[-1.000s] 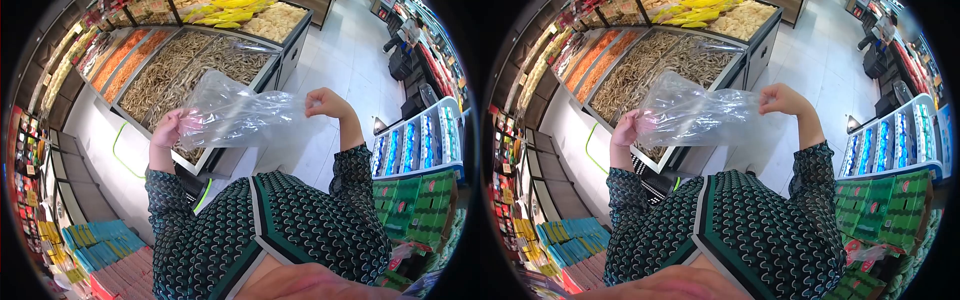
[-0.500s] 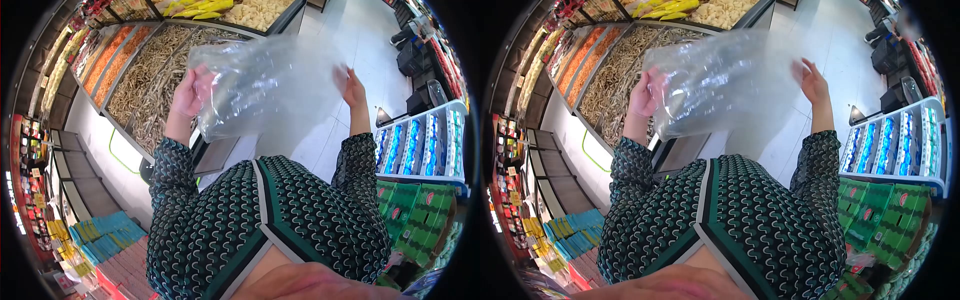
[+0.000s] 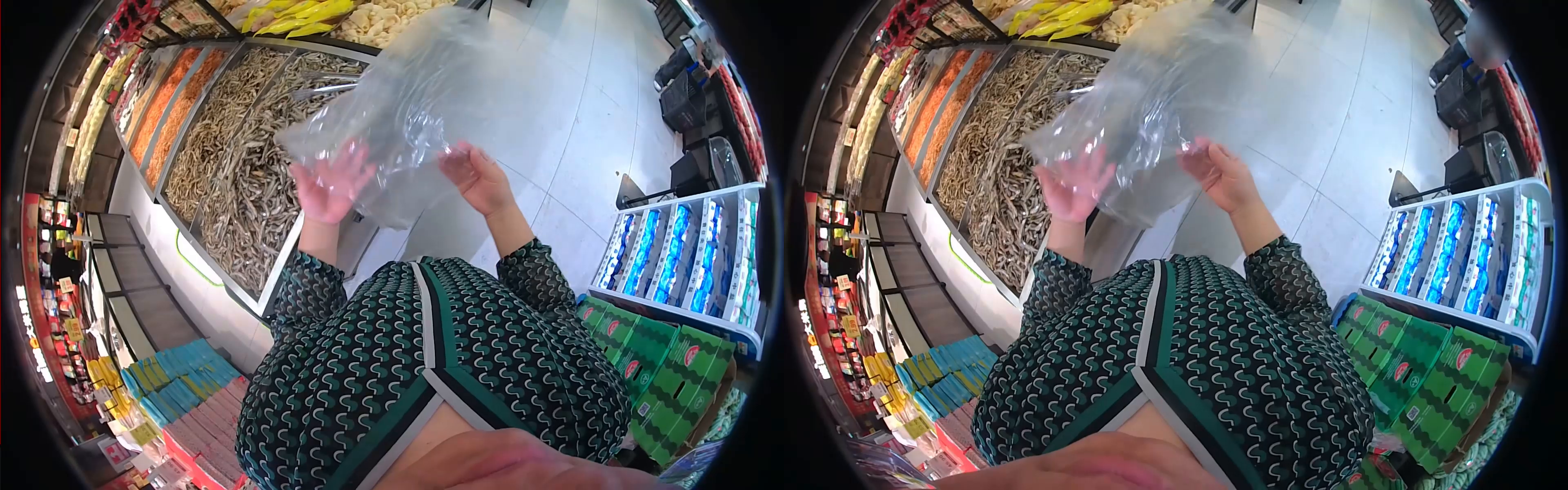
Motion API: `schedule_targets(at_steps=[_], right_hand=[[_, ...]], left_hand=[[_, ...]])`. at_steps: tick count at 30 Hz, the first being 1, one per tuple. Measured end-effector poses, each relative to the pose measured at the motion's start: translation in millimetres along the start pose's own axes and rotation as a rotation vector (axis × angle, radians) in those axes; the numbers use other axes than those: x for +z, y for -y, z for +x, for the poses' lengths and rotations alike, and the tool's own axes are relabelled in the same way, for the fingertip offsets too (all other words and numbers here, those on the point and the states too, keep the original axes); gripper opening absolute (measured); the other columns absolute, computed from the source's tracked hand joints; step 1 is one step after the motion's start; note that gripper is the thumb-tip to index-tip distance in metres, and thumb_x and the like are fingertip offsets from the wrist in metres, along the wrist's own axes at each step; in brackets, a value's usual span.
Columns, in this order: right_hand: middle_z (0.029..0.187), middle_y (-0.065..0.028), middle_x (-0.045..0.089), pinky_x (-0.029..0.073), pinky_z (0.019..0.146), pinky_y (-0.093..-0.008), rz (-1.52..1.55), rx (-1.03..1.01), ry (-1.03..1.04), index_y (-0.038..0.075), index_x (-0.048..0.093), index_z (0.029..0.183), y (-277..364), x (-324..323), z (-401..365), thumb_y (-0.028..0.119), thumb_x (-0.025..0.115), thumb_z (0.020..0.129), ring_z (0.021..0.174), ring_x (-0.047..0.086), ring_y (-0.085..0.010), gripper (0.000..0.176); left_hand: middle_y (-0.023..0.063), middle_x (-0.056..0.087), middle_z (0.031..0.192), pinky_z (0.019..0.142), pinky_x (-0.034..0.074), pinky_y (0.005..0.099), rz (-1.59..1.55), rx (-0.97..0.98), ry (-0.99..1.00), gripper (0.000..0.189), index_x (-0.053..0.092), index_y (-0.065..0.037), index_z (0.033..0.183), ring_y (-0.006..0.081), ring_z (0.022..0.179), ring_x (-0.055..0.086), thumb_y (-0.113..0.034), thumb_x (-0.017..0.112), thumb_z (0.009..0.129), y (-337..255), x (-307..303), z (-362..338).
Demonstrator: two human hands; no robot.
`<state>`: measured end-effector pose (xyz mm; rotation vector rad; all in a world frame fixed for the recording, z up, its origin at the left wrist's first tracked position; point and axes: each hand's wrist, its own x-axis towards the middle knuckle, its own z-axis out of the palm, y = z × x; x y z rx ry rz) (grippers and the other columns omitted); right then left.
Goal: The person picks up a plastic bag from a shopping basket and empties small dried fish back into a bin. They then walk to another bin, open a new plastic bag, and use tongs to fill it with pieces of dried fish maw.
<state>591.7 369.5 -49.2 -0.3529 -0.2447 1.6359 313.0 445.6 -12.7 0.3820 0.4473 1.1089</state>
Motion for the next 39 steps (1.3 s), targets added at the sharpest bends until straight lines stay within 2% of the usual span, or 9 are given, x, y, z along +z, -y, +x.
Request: schedule_targets(at_steps=[2,3,6,8,11,18,23,30,39], right_hand=[[0.1,-0.012,0.07,0.048,0.096,-0.0413,-0.221,0.063,0.016,0.002,0.061,0.116,26.6,-9.1,8.8,0.017,0.058,0.094,0.099,0.066,-0.0276,0.027],[0.1,-0.012,0.07,0.048,0.096,-0.0413,-0.219,0.07,0.012,0.002,0.061,0.116,37.3,-10.4,15.2,0.017,0.058,0.094,0.099,0.066,-0.0276,0.027],[0.09,-0.0097,0.069,0.053,0.086,-0.0371,-0.56,0.059,-0.12,-0.002,0.064,0.107,62.3,1.1,33.7,0.013,0.06,0.093,0.086,0.068,-0.0243,0.022],[0.086,-0.0072,0.067,0.054,0.081,-0.0331,-0.804,0.041,-0.139,-0.003,0.066,0.102,76.7,17.6,47.8,0.013,0.062,0.091,0.082,0.068,-0.0211,0.02],[0.085,-0.0082,0.066,0.053,0.079,-0.0311,-0.852,-0.018,-0.228,-0.004,0.066,0.102,84.5,40.1,66.6,0.01,0.065,0.088,0.077,0.066,-0.0191,0.02],[0.083,-0.0066,0.064,0.05,0.083,-0.0299,-0.945,-0.326,-0.153,-0.004,0.063,0.113,90.9,71.2,100.1,-0.004,0.065,0.082,0.079,0.064,-0.0177,0.031],[0.09,-0.0064,0.061,0.048,0.084,-0.0278,-1.15,-0.42,-0.126,-0.002,0.061,0.118,87.2,71.8,123.4,-0.01,0.066,0.079,0.086,0.061,-0.0164,0.04],[0.095,-0.0035,0.055,0.046,0.083,-0.0265,-1.516,-0.612,-0.038,-0.001,0.063,0.112,73.2,101.1,166.7,-0.012,0.068,0.074,0.086,0.053,-0.0126,0.04],[0.095,-0.0038,0.066,0.042,0.071,-0.0219,-1.358,-0.383,0.13,0.001,0.068,0.104,67.6,95.9,248.4,-0.012,0.062,0.078,0.078,0.052,-0.0094,0.03]], left_hand=[[0.0249,0.03,0.148,0.109,0.028,0.0587,-0.31,-0.256,0.515,0.093,0.035,-0.018,0.144,0.0453,0.135,0.032,-0.075,0.056,0.074,-17.4,-2.8,-2.7],[0.0242,0.024,0.151,0.109,0.027,0.0602,-0.369,-0.359,0.559,0.112,0.042,-0.003,0.139,0.0457,0.134,0.031,-0.078,0.067,0.059,-23.0,-22.1,10.7],[0.0275,0.029,0.148,0.107,0.033,0.0576,-0.131,-0.413,0.386,0.118,0.032,0.0,0.143,0.0461,0.132,0.035,-0.076,0.069,0.06,-38.0,0.5,38.7],[0.0283,0.038,0.142,0.103,0.041,0.0516,-0.054,-0.404,0.405,0.11,0.024,0.001,0.146,0.0428,0.127,0.044,-0.062,0.072,0.071,-40.6,26.9,61.3],[0.0247,0.059,0.121,0.094,0.05,0.0372,0.533,-0.165,0.294,0.065,0.022,-0.001,0.147,0.0279,0.107,0.063,-0.001,0.055,0.091,-41.3,41.3,91.6],[0.014,0.067,0.103,0.083,0.053,0.0278,0.707,0.218,0.211,0.066,0.023,-0.003,0.147,0.0167,0.092,0.067,0.007,0.053,0.089,-62.0,43.4,135.1],[0.0055,0.065,0.102,0.083,0.048,0.0231,0.98,0.236,0.225,0.034,0.065,-0.005,0.116,0.0111,0.092,0.061,0.005,0.063,0.083,-97.3,32.7,153.9],[0.0032,0.056,0.105,0.084,0.044,0.0228,1.43,0.473,0.14,0.048,0.061,-0.001,0.118,0.0102,0.094,0.052,0.008,0.072,0.072,-124.7,27.5,162.1],[0.0053,0.054,0.089,0.068,0.047,0.0237,1.639,0.929,-0.051,0.045,0.068,-0.008,0.112,0.0137,0.074,0.054,0.01,0.07,0.071,-148.2,13.3,173.9]])
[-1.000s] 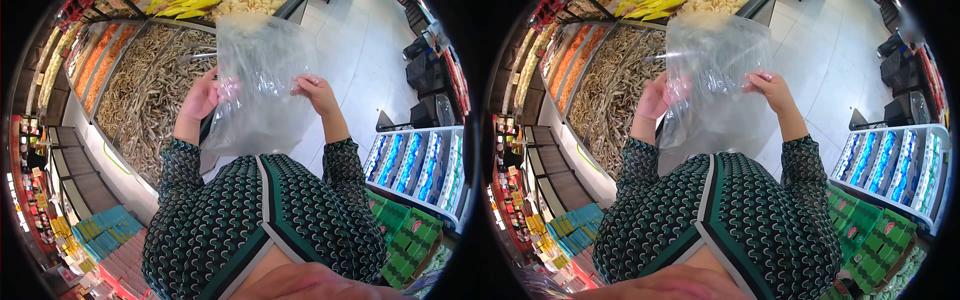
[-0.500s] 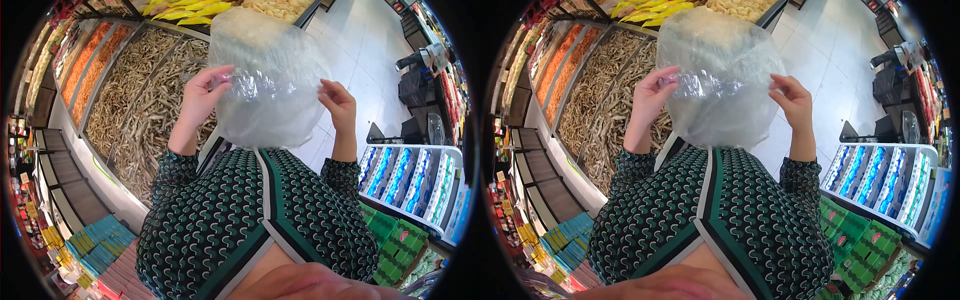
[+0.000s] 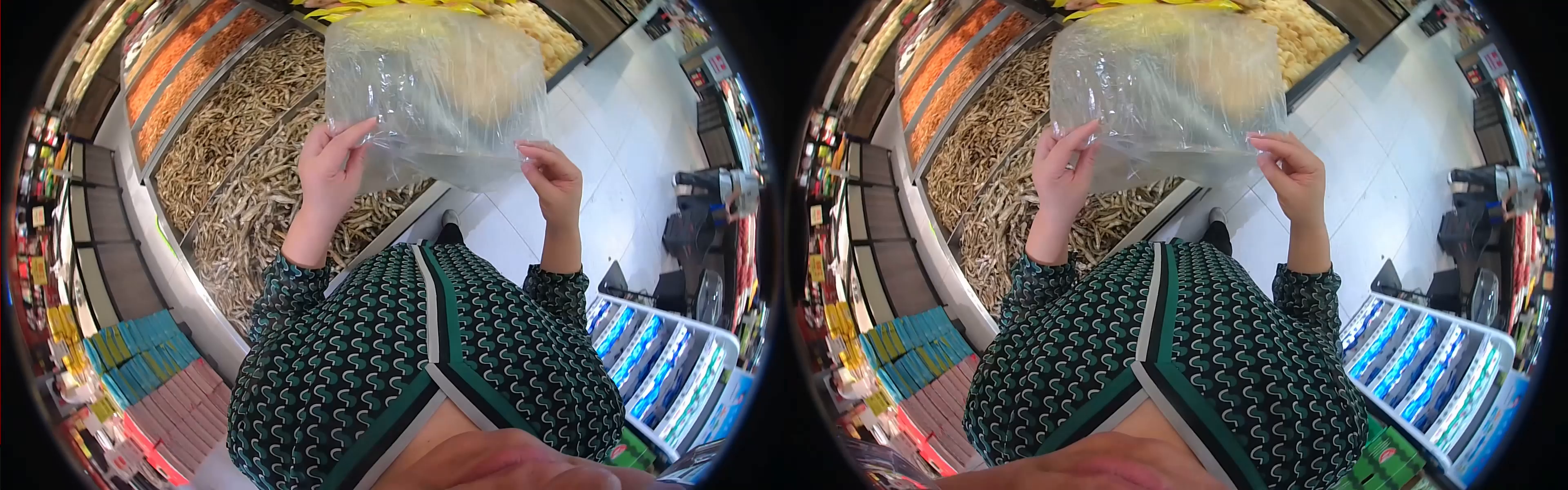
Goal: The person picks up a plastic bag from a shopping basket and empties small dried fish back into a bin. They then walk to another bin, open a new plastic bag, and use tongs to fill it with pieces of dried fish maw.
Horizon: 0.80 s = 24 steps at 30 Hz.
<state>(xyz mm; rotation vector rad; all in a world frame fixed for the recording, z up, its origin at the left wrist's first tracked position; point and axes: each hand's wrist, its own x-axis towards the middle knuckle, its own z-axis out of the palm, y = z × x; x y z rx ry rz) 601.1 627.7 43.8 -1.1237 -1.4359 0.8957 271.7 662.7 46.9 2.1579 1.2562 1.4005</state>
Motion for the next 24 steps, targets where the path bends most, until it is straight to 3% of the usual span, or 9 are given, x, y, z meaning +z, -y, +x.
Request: schedule_targets(at_steps=[3,7,13,16,19,20,21,23,24], right_hand=[[0.086,-0.0042,0.066,0.042,0.067,-0.022,-0.111,-0.103,-0.035,0.002,0.071,0.098,-15.2,7.0,30.2,-0.011,0.063,0.076,0.074,0.053,-0.0119,0.026],[0.082,-0.0055,0.065,0.043,0.067,-0.0229,-0.318,-0.263,-0.062,0.002,0.071,0.095,-19.7,7.3,70.7,-0.009,0.066,0.075,0.074,0.055,-0.0155,0.024],[0.104,-0.0131,0.062,0.045,0.084,-0.0312,-0.441,-0.418,-0.099,0.002,0.067,0.092,-56.7,-17.6,128.3,-0.008,0.064,0.078,0.096,0.057,-0.0233,0.018],[0.108,-0.0115,0.06,0.042,0.095,-0.0323,0.23,-0.278,0.05,0.002,0.053,0.1,-66.8,-13.0,159.1,-0.002,0.054,0.091,0.108,0.055,-0.0213,0.01],[0.105,-0.0108,0.06,0.043,0.093,-0.0316,0.48,-0.078,-0.021,0.002,0.052,0.104,-86.2,1.4,181.0,0.002,0.051,0.095,0.1,0.058,-0.0204,0.01],[0.105,-0.0108,0.06,0.043,0.093,-0.0316,0.488,-0.07,-0.014,0.002,0.052,0.104,-94.7,5.8,192.6,0.002,0.051,0.095,0.1,0.058,-0.0204,0.01],[0.102,-0.0107,0.061,0.044,0.092,-0.0316,0.476,-0.01,-0.057,0.001,0.051,0.105,-104.8,10.9,207.1,0.005,0.054,0.094,0.096,0.059,-0.0206,0.012],[0.099,-0.0107,0.061,0.045,0.09,-0.0316,0.466,0.054,-0.09,0.001,0.05,0.106,-126.9,27.8,242.3,0.009,0.056,0.094,0.091,0.06,-0.0208,0.016],[0.103,-0.0125,0.06,0.045,0.09,-0.0341,0.212,-0.006,-0.069,0.0,0.049,0.11,-139.0,40.7,262.5,0.013,0.06,0.092,0.094,0.059,-0.0223,0.025]], left_hand=[[0.0037,0.053,0.082,0.064,0.047,0.0237,0.174,0.01,-0.123,0.045,0.069,-0.008,0.109,0.0139,0.072,0.053,0.012,0.069,0.069,10.8,1.8,6.7],[0.0025,0.052,0.078,0.073,0.047,0.0286,0.353,0.009,-0.259,0.042,0.07,-0.009,0.102,0.0176,0.076,0.053,0.011,0.069,0.066,17.1,8.2,28.6],[0.0097,0.057,0.091,0.091,0.045,0.0367,0.543,0.063,-0.343,0.026,0.064,-0.008,0.092,0.0239,0.09,0.056,0.004,0.07,0.071,23.9,20.0,65.3],[0.0045,0.058,0.094,0.081,0.045,0.034,-0.243,-0.066,-0.311,0.028,0.051,-0.007,0.09,0.0179,0.085,0.055,-0.006,0.075,0.075,39.1,38.2,75.6],[0.0014,0.057,0.093,0.081,0.045,0.0315,-0.394,-0.391,-0.097,0.025,0.052,-0.006,0.088,0.0138,0.086,0.054,-0.006,0.075,0.075,28.7,41.9,89.9],[0.0008,0.055,0.091,0.078,0.044,0.0285,-0.305,-0.568,0.103,0.023,0.054,-0.006,0.086,0.0122,0.084,0.052,-0.007,0.074,0.075,37.0,39.9,86.7],[0.0008,0.055,0.091,0.078,0.044,0.0285,-0.298,-0.579,0.1,0.023,0.054,-0.006,0.086,0.0122,0.084,0.052,-0.007,0.074,0.075,44.2,44.3,86.7],[0.0043,0.059,0.099,0.079,0.043,0.0265,-0.701,-0.595,0.325,0.021,0.054,-0.006,0.085,0.0124,0.088,0.053,-0.009,0.072,0.074,55.6,54.4,84.9],[0.0119,0.061,0.116,0.089,0.045,0.0302,-0.845,-0.658,0.25,0.027,0.06,-0.003,0.101,0.0187,0.101,0.057,-0.009,0.067,0.075,53.2,63.3,80.0]])
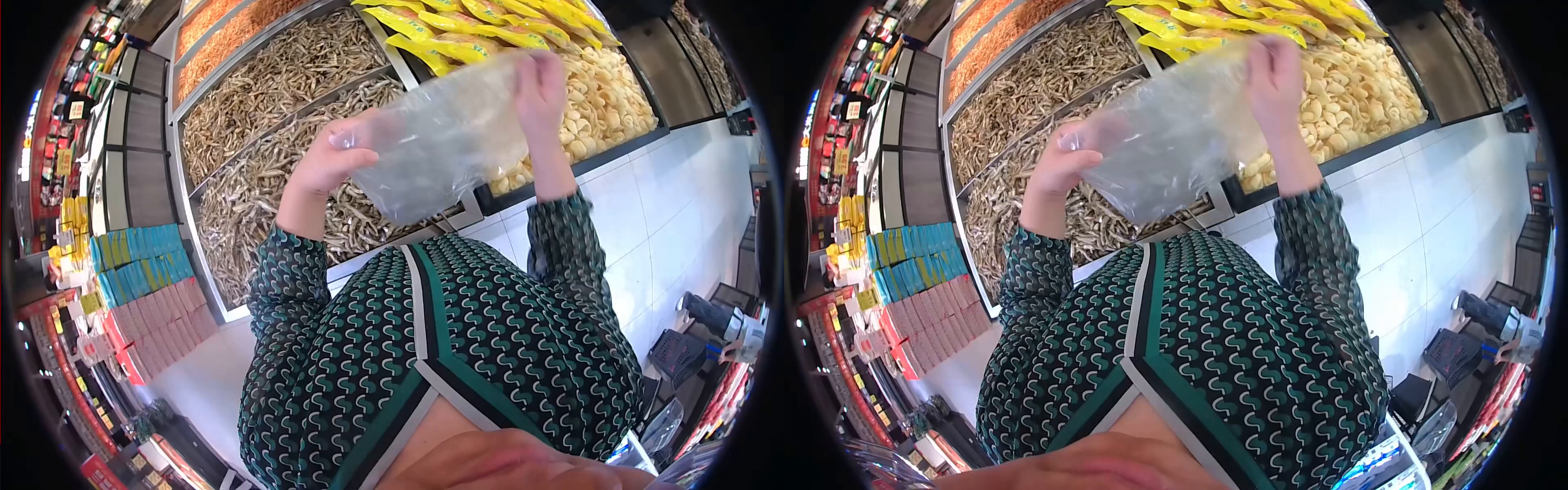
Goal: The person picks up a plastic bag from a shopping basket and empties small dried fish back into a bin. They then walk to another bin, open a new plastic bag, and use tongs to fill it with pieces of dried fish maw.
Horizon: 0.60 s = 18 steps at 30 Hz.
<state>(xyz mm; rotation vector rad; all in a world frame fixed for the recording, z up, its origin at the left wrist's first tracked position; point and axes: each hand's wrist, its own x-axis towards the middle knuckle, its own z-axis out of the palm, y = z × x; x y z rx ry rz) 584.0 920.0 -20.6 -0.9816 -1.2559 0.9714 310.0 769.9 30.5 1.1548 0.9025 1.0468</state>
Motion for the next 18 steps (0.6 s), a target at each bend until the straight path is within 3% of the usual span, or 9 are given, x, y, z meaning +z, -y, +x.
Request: schedule_targets(at_steps=[2,3,4,8,10,11,13,16,18], right_hand=[[0.106,-0.0143,0.058,0.045,0.091,-0.0366,-0.245,-0.07,0.035,-0.001,0.049,0.114,-7.0,17.4,9.5,0.017,0.064,0.089,0.097,0.057,-0.0238,0.034],[0.113,-0.0164,0.055,0.043,0.093,-0.0388,-0.435,-0.315,-0.003,-0.001,0.046,0.119,-3.4,23.1,6.8,0.021,0.068,0.087,0.103,0.054,-0.0255,0.045],[0.121,-0.0185,0.052,0.041,0.095,-0.0409,-0.623,-0.56,-0.044,-0.001,0.044,0.125,0.3,27.9,2.6,0.025,0.071,0.084,0.11,0.052,-0.0271,0.056],[0.134,-0.0187,0.044,0.035,0.103,-0.0414,-0.585,-0.459,0.167,-0.001,0.037,0.135,25.8,27.5,-58.0,0.027,0.077,0.078,0.124,0.043,-0.0281,0.075],[0.14,-0.0155,0.041,0.033,0.107,-0.038,0.087,0.002,0.54,-0.001,0.031,0.141,14.5,27.9,-78.1,0.023,0.083,0.072,0.13,0.039,-0.0248,0.09],[0.14,-0.0155,0.041,0.033,0.107,-0.038,0.086,0.006,0.544,-0.001,0.031,0.141,10.3,31.4,-79.0,0.023,0.083,0.072,0.13,0.039,-0.0248,0.09],[0.145,-0.0121,0.038,0.03,0.11,-0.0365,0.841,0.61,0.806,0.001,0.029,0.144,3.9,32.3,-78.6,0.014,0.084,0.069,0.134,0.035,-0.0201,0.094],[0.139,-0.0099,0.047,0.035,0.107,-0.035,0.84,0.653,0.98,0.001,0.039,0.14,-9.9,37.7,-82.7,0.005,0.078,0.074,0.127,0.044,-0.0172,0.077],[0.13,-0.01,0.054,0.039,0.103,-0.0342,0.723,0.684,0.945,0.001,0.044,0.136,-15.5,46.7,-81.3,0.006,0.076,0.077,0.119,0.051,-0.0173,0.067]], left_hand=[[0.015,0.058,0.123,0.096,0.043,0.0346,-0.24,-0.074,-0.103,0.038,0.056,0.0,0.112,0.0234,0.11,0.056,-0.008,0.065,0.076,3.6,18.8,6.0],[0.018,0.055,0.131,0.103,0.041,0.039,-0.478,-0.14,-0.197,0.049,0.053,0.003,0.123,0.028,0.119,0.054,-0.007,0.063,0.076,4.8,26.7,11.4],[0.0195,0.05,0.136,0.109,0.036,0.0444,-0.547,-0.114,-0.186,0.069,0.038,0.007,0.138,0.0328,0.127,0.047,-0.011,0.062,0.076,11.0,30.3,16.4],[0.0196,0.046,0.14,0.107,0.038,0.0428,-0.745,-0.039,-0.228,0.075,0.037,0.005,0.139,0.032,0.127,0.047,-0.016,0.064,0.073,19.1,46.8,16.1],[0.0195,0.045,0.14,0.105,0.04,0.0421,-0.77,-0.007,-0.231,0.08,0.036,0.005,0.139,0.0317,0.124,0.049,-0.019,0.065,0.069,31.5,49.2,10.4],[0.0195,0.045,0.14,0.105,0.04,0.0421,-0.773,-0.007,-0.235,0.08,0.036,0.005,0.139,0.0317,0.124,0.049,-0.019,0.065,0.069,36.4,45.2,9.4],[0.0189,0.052,0.133,0.102,0.043,0.0414,-0.843,-0.028,-0.198,0.077,0.04,0.005,0.137,0.0312,0.118,0.054,-0.016,0.065,0.067,45.9,41.4,8.9],[0.0174,0.057,0.125,0.096,0.047,0.0393,-0.813,-0.013,-0.238,0.069,0.043,0.005,0.133,0.0281,0.111,0.058,-0.012,0.065,0.07,55.6,28.0,7.7],[0.0165,0.058,0.123,0.094,0.048,0.0375,-0.698,-0.062,-0.337,0.064,0.045,0.004,0.132,0.026,0.11,0.059,-0.009,0.065,0.072,56.7,17.3,11.3]])
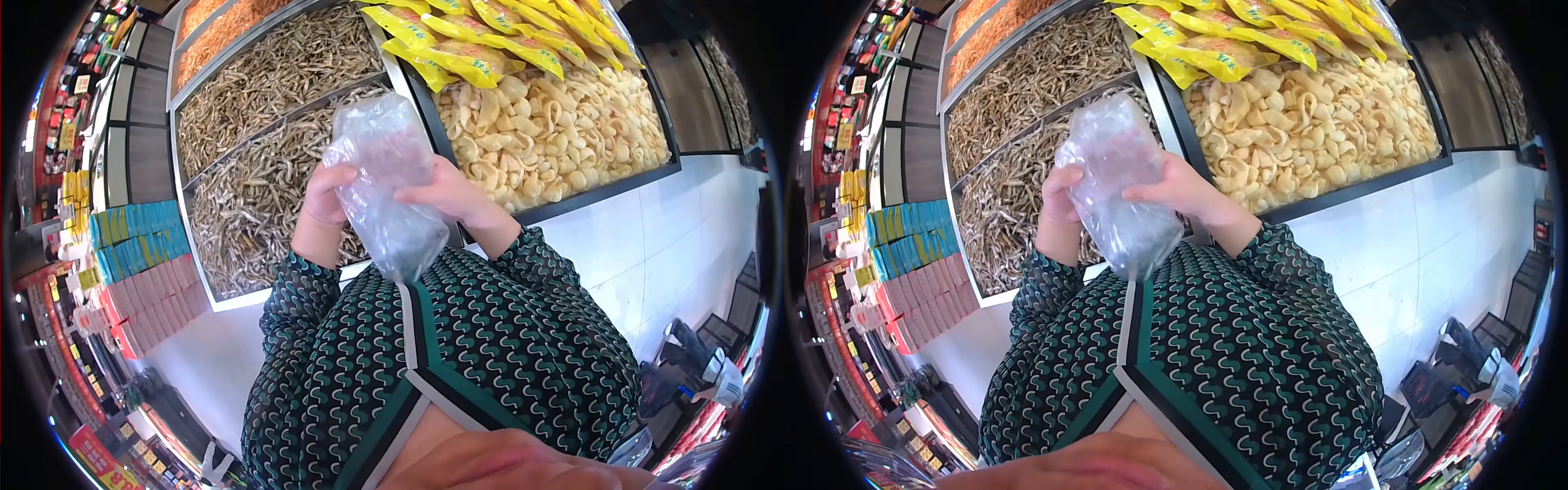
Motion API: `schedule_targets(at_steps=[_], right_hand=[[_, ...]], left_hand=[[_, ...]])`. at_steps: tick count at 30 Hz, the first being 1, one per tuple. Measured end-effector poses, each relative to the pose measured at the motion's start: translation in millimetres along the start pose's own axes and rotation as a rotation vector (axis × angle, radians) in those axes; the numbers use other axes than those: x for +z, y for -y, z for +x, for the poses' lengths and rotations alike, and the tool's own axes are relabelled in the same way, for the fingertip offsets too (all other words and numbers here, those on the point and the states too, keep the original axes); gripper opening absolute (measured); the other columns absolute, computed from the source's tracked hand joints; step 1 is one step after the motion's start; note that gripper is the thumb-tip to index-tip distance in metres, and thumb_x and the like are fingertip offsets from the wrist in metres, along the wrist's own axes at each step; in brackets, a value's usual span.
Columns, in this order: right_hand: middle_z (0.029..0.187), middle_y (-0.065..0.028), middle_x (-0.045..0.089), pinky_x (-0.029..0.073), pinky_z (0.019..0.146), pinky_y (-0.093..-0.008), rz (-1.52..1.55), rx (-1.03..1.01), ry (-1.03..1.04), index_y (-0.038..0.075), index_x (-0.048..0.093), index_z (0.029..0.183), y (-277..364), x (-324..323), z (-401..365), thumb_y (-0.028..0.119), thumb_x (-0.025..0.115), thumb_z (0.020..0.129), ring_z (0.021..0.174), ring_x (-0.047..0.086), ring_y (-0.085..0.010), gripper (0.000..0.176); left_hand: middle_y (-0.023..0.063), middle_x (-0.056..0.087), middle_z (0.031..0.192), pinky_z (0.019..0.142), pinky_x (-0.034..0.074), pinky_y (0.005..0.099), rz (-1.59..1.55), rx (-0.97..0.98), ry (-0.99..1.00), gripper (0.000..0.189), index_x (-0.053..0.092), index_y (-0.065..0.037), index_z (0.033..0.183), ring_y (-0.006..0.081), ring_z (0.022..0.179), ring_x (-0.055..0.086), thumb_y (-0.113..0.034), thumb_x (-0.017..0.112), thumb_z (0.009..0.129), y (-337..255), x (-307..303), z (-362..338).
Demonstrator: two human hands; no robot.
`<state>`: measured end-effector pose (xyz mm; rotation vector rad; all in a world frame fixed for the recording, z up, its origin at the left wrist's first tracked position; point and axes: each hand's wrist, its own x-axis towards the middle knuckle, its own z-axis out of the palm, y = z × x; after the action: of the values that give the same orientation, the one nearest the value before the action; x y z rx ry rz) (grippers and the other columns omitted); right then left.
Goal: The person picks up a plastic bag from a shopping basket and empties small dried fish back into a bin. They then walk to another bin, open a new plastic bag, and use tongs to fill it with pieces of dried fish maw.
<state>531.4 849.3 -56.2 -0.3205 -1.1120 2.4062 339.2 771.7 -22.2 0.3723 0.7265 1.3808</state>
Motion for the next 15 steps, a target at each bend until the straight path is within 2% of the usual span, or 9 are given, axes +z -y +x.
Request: schedule_targets(at_steps=[2,3,5,6,7,9,12,13,15], right_hand=[[0.121,-0.0101,0.061,0.043,0.1,-0.0333,-0.071,0.046,-0.08,0.0,0.05,0.131,-5.3,-9.2,9.0,0.006,0.074,0.079,0.111,0.057,-0.0174,0.058],[0.117,-0.0095,0.063,0.046,0.095,-0.0329,0.056,0.108,-0.138,0.0,0.053,0.128,-12.8,-19.2,15.7,0.003,0.071,0.081,0.106,0.06,-0.0172,0.051],[0.113,-0.0089,0.065,0.049,0.091,-0.0324,0.183,0.167,-0.195,0.0,0.055,0.125,-19.4,-25.7,27.1,0.0,0.068,0.083,0.101,0.063,-0.0171,0.044],[0.112,-0.0089,0.065,0.05,0.089,-0.0328,0.199,0.162,-0.203,0.0,0.055,0.124,-14.8,-28.0,30.5,0.0,0.067,0.084,0.099,0.064,-0.0176,0.042],[0.111,-0.009,0.066,0.051,0.088,-0.0331,0.214,0.156,-0.21,0.0,0.056,0.124,-11.0,-32.5,34.7,-0.001,0.065,0.084,0.098,0.065,-0.0181,0.041],[0.111,-0.009,0.066,0.051,0.087,-0.033,0.203,0.153,-0.193,0.0,0.056,0.122,-10.2,-40.6,45.5,0.0,0.067,0.083,0.097,0.064,-0.018,0.041],[0.105,-0.0096,0.067,0.053,0.083,-0.0314,0.148,0.123,-0.246,-0.002,0.057,0.119,-12.3,-43.9,66.4,-0.002,0.069,0.079,0.091,0.065,-0.0161,0.041],[0.104,-0.0102,0.067,0.052,0.082,-0.0309,-0.033,0.085,-0.352,-0.002,0.056,0.118,-17.2,-44.2,72.8,0.001,0.072,0.078,0.091,0.065,-0.0163,0.043],[0.104,-0.0107,0.067,0.052,0.082,-0.0304,-0.215,0.05,-0.453,-0.002,0.055,0.118,-21.9,-46.3,80.8,0.003,0.074,0.078,0.091,0.065,-0.0165,0.044]], left_hand=[[0.0142,0.059,0.119,0.09,0.049,0.0328,0.302,0.054,-0.162,0.055,0.046,0.002,0.13,0.0203,0.109,0.058,-0.003,0.064,0.079,-9.4,-5.2,7.5],[0.0142,0.059,0.119,0.09,0.049,0.0328,0.303,0.057,-0.171,0.055,0.046,0.002,0.13,0.0203,0.109,0.058,-0.003,0.064,0.079,-11.0,-12.0,15.0],[0.0133,0.059,0.119,0.091,0.049,0.032,0.72,0.39,-0.407,0.056,0.044,0.001,0.132,0.0197,0.111,0.056,-0.008,0.067,0.082,-11.3,-35.4,25.5],[0.0141,0.056,0.123,0.092,0.048,0.0328,0.736,0.506,-0.649,0.06,0.04,-0.001,0.135,0.0221,0.115,0.055,-0.008,0.068,0.083,-6.0,-32.2,29.9],[0.0141,0.056,0.123,0.092,0.048,0.0328,0.736,0.507,-0.656,0.06,0.04,-0.001,0.135,0.0221,0.115,0.055,-0.008,0.068,0.083,-9.8,-30.9,29.0],[0.0174,0.048,0.132,0.096,0.046,0.0365,0.023,-0.011,-0.475,0.071,0.033,-0.002,0.14,0.0281,0.116,0.054,-0.003,0.071,0.08,-20.1,-27.8,20.0],[0.018,0.041,0.138,0.097,0.047,0.0374,-0.176,0.014,-0.43,0.081,0.028,-0.004,0.144,0.0288,0.118,0.053,0.004,0.072,0.076,-4.4,-22.4,20.3],[0.018,0.041,0.138,0.097,0.047,0.0374,-0.176,0.016,-0.432,0.081,0.028,-0.004,0.144,0.0288,0.118,0.053,0.004,0.072,0.076,5.7,-14.5,20.4],[0.0179,0.041,0.139,0.094,0.049,0.0353,0.757,0.475,-0.591,0.084,0.027,-0.004,0.145,0.0245,0.119,0.052,0.006,0.072,0.075,24.9,-0.6,19.8]])
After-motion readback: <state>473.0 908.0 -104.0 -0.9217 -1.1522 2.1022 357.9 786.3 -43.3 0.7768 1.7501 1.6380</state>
